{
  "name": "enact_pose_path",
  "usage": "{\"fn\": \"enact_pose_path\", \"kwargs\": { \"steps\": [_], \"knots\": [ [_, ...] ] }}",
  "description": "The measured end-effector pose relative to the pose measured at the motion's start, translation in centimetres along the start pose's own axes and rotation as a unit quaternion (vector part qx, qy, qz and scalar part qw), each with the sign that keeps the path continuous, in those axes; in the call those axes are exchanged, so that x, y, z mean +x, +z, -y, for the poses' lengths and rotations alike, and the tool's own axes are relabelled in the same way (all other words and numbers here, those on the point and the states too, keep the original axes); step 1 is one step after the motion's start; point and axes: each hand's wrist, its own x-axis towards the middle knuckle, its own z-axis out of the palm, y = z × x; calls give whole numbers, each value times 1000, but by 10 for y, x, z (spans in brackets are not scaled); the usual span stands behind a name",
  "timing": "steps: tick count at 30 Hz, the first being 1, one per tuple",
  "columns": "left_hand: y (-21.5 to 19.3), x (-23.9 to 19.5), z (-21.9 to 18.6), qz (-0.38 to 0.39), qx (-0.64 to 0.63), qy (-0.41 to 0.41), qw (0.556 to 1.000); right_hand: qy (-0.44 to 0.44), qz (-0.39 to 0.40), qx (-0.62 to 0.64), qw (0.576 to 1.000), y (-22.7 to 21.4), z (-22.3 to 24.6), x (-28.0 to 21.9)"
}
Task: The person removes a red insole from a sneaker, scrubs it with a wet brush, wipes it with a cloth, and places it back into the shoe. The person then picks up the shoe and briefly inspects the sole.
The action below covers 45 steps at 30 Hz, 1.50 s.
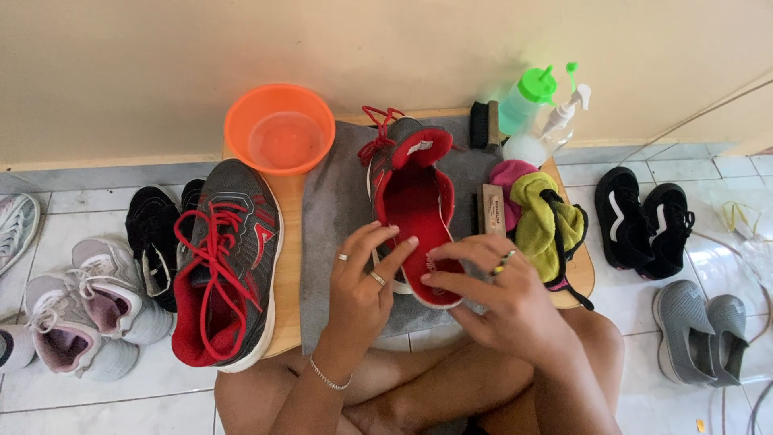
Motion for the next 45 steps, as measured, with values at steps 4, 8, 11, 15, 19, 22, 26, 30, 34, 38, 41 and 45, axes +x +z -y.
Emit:
{"fn": "enact_pose_path", "kwargs": {
  "steps": [4, 8, 11, 15, 19, 22, 26, 30, 34, 38, 41, 45],
  "knots": [
    [12, -5, 11, 11, 59, -37, 997, 12, -15, -103, 995, 29, -14, -1],
    [8, 2, 2, -29, -3, -67, 997, 67, 23, -190, 979, 33, -32, 17],
    [4, 0, -3, -24, -31, -64, 997, 110, 65, -206, 970, 40, -41, 32],
    [7, -5, 0, -2, -42, -59, 997, 134, 119, -300, 937, 66, -79, 31],
    [7, -9, 1, 26, -20, -47, 998, 107, 145, -319, 930, 44, -55, 52],
    [4, -9, 2, 37, -18, -51, 998, 157, 189, -6, 969, 8, -26, 62],
    [9, -8, 4, 32, -38, -72, 996, 118, 133, -34, 983, -4, -7, 46],
    [17, -20, 11, 20, -74, -79, 994, 151, 175, -146, 962, 23, -11, 25],
    [19, -23, 13, 7, -79, -81, 994, 145, 180, -165, 959, 37, -17, 24],
    [16, -20, 13, 8, -86, -76, 993, 172, 249, -124, 945, 45, -26, 35],
    [13, -19, 14, 21, -96, -75, 992, 184, 279, -105, 937, 49, -32, 41],
    [5, -15, 17, 47, -76, -75, 993, 149, 257, -190, 936, 57, -26, 33]
  ]
}}
